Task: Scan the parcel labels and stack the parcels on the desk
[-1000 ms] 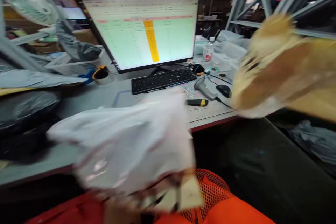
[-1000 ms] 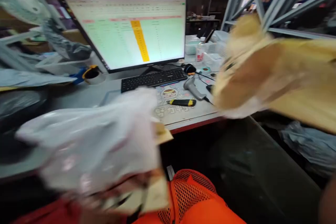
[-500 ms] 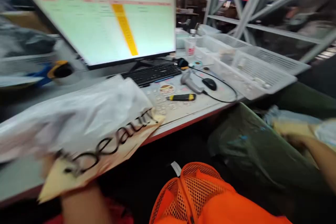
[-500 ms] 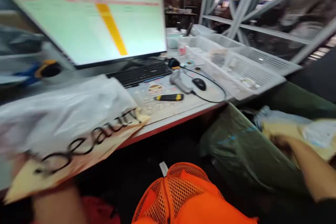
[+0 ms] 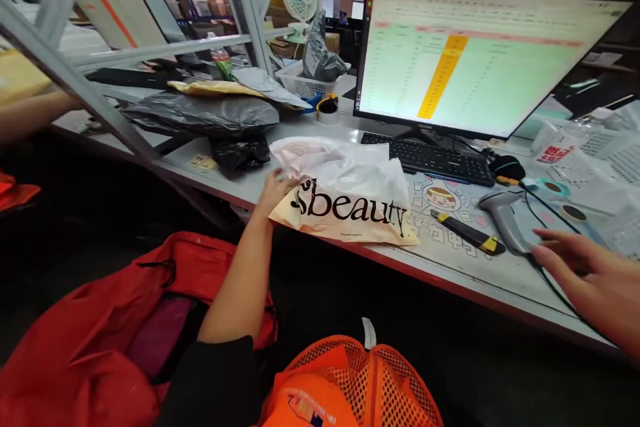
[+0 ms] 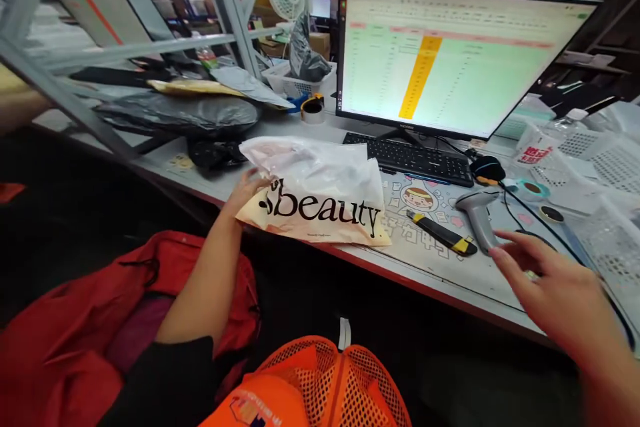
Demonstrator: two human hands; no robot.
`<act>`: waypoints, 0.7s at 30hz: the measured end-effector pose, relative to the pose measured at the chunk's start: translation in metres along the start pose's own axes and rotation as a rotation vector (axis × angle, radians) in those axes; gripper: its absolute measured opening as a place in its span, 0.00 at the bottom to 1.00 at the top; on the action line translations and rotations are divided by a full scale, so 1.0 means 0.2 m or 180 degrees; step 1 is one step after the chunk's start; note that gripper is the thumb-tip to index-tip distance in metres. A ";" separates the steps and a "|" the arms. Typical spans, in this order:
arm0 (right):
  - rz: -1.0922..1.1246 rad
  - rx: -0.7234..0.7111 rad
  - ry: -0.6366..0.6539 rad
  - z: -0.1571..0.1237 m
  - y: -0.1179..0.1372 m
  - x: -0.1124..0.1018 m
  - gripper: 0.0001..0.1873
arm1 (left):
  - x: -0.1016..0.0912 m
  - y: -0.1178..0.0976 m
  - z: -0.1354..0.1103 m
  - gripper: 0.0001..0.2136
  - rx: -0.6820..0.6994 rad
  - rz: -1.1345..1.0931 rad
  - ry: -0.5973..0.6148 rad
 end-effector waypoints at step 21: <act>-0.0478 -0.0193 -0.0222 0.30 -0.25 0.33 0.31 | 0.17 -0.30 -0.56 0.25 0.2286 0.2708 0.1743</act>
Point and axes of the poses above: each hand's wrist, its own z-axis towards the middle knuckle, its own x-axis out of the palm, y = z × x, the point moved 2 cm from there along z, towards the middle knuckle, and after that the axes turned 11 degrees about z, right-handed, at the moved point
